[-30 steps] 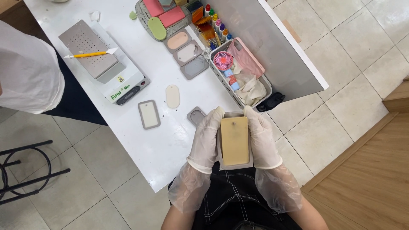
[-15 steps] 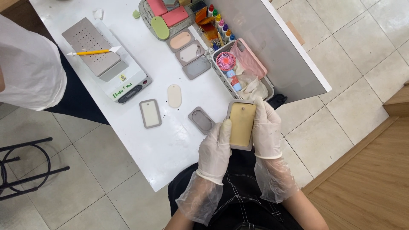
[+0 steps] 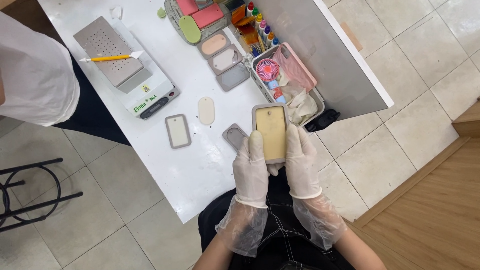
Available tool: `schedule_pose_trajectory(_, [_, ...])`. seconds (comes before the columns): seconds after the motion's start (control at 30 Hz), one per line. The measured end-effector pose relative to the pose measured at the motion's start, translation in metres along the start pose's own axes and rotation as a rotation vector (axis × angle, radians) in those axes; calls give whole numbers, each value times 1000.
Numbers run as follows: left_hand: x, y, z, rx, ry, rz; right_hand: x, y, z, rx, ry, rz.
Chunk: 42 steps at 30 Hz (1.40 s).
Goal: The person removes hardened wax tablets and flower-shaped wax ornaments from silicone molds by hand, pressing each piece out of its mold. They stack the finished wax pieces on the table and arrange the empty molds in a pile.
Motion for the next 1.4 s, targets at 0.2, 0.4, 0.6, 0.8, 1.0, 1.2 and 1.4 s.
schedule_pose_trajectory(0.2, [0, -10, -6, -55, -175, 158, -3, 5, -6, 65, -17, -144])
schedule_pose_trajectory(0.4, [2, -27, -9, -39, -135, 247, 2, 16, -11, 200, -27, -319])
schedule_pose_trajectory(0.6, [-15, -43, -20, -50, -110, 219, -9, 34, -20, 93, -70, -81])
schedule_pose_trajectory(0.8, [-34, -48, -26, -102, -68, -18, 3, -1, -18, -75, -228, 130])
schedule_pose_trajectory(1.0, [-41, -17, -40, 62, -55, -34, 19, -6, -10, -199, -227, 321])
schedule_pose_trajectory(1.2, [-46, -23, -61, -21, -54, 61, 22, 1, -11, -61, -155, 214])
schedule_pose_trajectory(1.4, [-48, -58, -68, -149, -92, 230, 10, 13, -22, 76, -124, 44])
Point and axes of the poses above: each hand's wrist, its own z-axis away from the middle knuckle, its own x-axis out of the palm, y = z × x, the point moved 5 cm from there along -z, towards the middle knuckle, and after that the axes turned 2 degrees about x, right-handed, at the moved point
